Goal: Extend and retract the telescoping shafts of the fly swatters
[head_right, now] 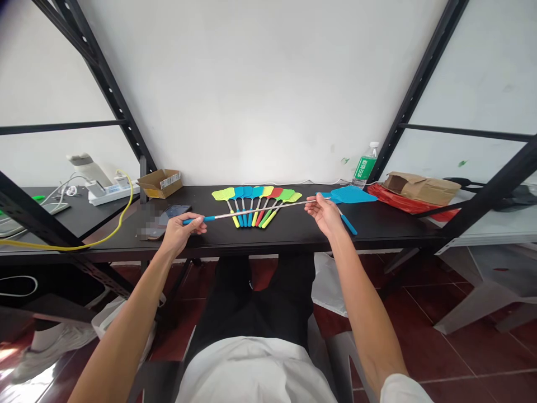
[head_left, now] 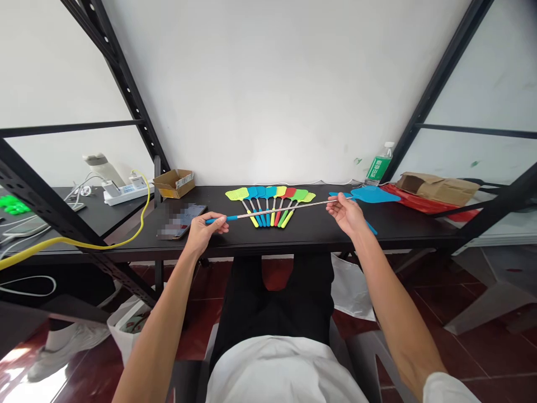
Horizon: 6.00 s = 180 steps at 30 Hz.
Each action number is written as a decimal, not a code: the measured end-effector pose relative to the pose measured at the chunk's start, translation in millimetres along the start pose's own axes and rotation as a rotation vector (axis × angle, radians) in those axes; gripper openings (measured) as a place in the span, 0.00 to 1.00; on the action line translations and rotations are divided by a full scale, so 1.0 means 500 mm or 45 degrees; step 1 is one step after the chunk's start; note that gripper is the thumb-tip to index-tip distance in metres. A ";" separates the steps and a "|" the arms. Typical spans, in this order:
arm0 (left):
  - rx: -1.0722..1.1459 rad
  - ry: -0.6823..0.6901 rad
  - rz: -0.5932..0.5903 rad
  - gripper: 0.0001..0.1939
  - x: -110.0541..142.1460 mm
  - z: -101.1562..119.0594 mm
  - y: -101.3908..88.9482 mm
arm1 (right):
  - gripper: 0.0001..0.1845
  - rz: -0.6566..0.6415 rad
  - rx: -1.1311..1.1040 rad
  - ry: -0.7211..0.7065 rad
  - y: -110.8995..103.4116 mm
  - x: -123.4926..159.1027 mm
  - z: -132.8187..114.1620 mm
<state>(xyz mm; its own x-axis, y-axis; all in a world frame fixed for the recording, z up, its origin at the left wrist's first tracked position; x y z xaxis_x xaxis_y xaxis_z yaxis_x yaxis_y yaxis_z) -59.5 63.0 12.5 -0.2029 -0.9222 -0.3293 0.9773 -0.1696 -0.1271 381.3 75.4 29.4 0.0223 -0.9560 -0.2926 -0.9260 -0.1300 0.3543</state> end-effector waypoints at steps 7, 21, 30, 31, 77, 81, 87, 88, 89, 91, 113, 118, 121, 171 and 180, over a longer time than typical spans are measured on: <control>-0.397 0.002 -0.181 0.20 0.007 0.058 0.025 | 0.16 -0.008 -0.033 0.034 0.026 0.000 0.019; -1.339 0.137 -0.369 0.18 0.024 0.152 0.064 | 0.16 -0.050 -0.037 -0.026 0.046 0.008 0.000; -1.488 0.173 -0.395 0.16 0.037 0.167 0.170 | 0.17 -0.169 -0.017 -0.029 0.099 0.016 -0.001; -1.493 0.180 -0.365 0.16 0.036 0.166 0.178 | 0.18 -0.159 -0.010 -0.034 0.098 0.016 -0.005; -1.693 0.091 -0.327 0.24 0.033 0.161 0.166 | 0.18 -0.032 -0.117 -0.152 0.076 0.004 0.007; -1.619 0.187 -0.257 0.20 0.036 0.173 0.167 | 0.19 0.006 -0.117 -0.157 0.072 0.005 0.005; -1.715 0.200 -0.137 0.24 0.035 0.164 0.157 | 0.19 -0.008 -0.127 -0.158 0.069 0.001 0.009; -1.720 0.177 -0.150 0.24 0.033 0.158 0.156 | 0.19 -0.010 -0.127 -0.160 0.067 0.000 0.012; -1.719 0.152 -0.166 0.24 0.031 0.153 0.154 | 0.20 -0.007 -0.125 -0.159 0.065 -0.001 0.014; -1.705 0.111 -0.202 0.24 0.027 0.143 0.154 | 0.20 0.012 -0.120 -0.150 0.061 -0.002 0.019; -1.647 0.064 -0.300 0.23 0.019 0.132 0.141 | 0.21 0.103 -0.121 -0.150 0.039 0.000 0.012; -1.605 0.157 -0.235 0.18 0.026 0.146 0.149 | 0.21 0.129 -0.156 -0.098 0.035 0.001 0.012; -1.597 0.203 -0.171 0.14 0.027 0.147 0.147 | 0.20 0.101 -0.195 -0.033 0.037 0.000 0.021; -1.663 0.510 0.157 0.16 0.021 0.032 0.104 | 0.12 0.097 -0.026 0.121 0.019 -0.008 0.091; -1.627 0.533 0.187 0.14 0.023 0.036 0.101 | 0.14 0.028 -0.042 0.197 0.018 -0.005 0.091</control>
<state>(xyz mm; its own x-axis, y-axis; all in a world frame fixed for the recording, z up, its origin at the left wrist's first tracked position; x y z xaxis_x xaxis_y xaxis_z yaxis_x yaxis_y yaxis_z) -11.4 37.5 19.2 -0.3296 -0.6906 -0.6438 0.2982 0.5709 -0.7650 355.5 88.6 -7.0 0.0627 -0.9875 -0.1448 -0.9141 -0.1151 0.3889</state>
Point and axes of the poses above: each hand's wrist, its own x-axis away from the middle knuckle, its own y-axis out of the palm, z = x × y, the point moved 5 cm from there along -x, towards the middle knuckle, and after that the axes turned 13 degrees about -z, right-handed, at the moved point
